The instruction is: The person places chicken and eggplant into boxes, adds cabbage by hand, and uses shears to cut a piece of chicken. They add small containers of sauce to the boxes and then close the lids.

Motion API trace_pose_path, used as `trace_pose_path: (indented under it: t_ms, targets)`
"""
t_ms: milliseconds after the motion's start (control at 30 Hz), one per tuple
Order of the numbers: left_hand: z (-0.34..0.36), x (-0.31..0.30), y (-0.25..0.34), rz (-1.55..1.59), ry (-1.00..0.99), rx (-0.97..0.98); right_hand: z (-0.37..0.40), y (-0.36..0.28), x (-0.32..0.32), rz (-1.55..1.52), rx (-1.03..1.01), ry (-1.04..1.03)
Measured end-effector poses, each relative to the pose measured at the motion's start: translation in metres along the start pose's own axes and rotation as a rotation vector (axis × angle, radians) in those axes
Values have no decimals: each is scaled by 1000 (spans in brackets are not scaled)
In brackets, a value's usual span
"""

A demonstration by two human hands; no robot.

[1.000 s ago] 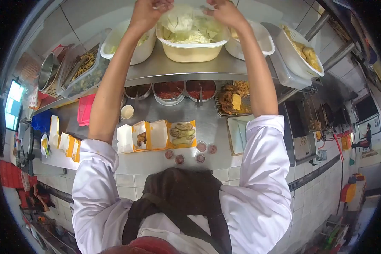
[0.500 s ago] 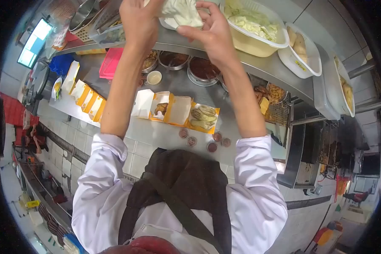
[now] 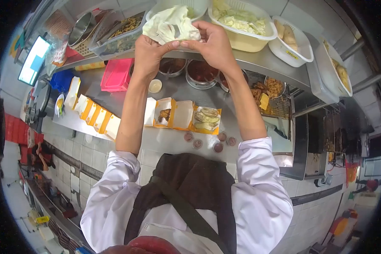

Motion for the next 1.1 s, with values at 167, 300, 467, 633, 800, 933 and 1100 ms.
trace_pose_path:
  t_ms: [167,300,467,633,800,933,1100]
  targets:
    - [-18,18,12,-239,60,197,4,-20,-19,29,-6,122]
    - [-23,22,7,-365,87,230,7,-22,-34,205,-14,224]
    - [-19,15,-7,-261,65,67,10,-35,-55,629,-28,267]
    - [-23,10,-9,-114,-19,-62,-2,-38,-68,367,37,65]
    - [-29,24,-23,77,-10,-109,-7,-19,-39,107,111,-116]
    - [-34,8,-30,58,113,-75,-8,-13,-45,158,44,-28]
    - [-34,-20,-27,-111,163,-89,-7,-38,-105,382,-39,280]
Point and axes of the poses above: each hand's wrist, its own z-axis away from the middle knuckle, its own x-axis out of the palm, y = z × x, the point moved 8 cm from there along -z, towards the middle knuckle, and after that the axes turned 5 degrees about -y, right-handed, at the moved point
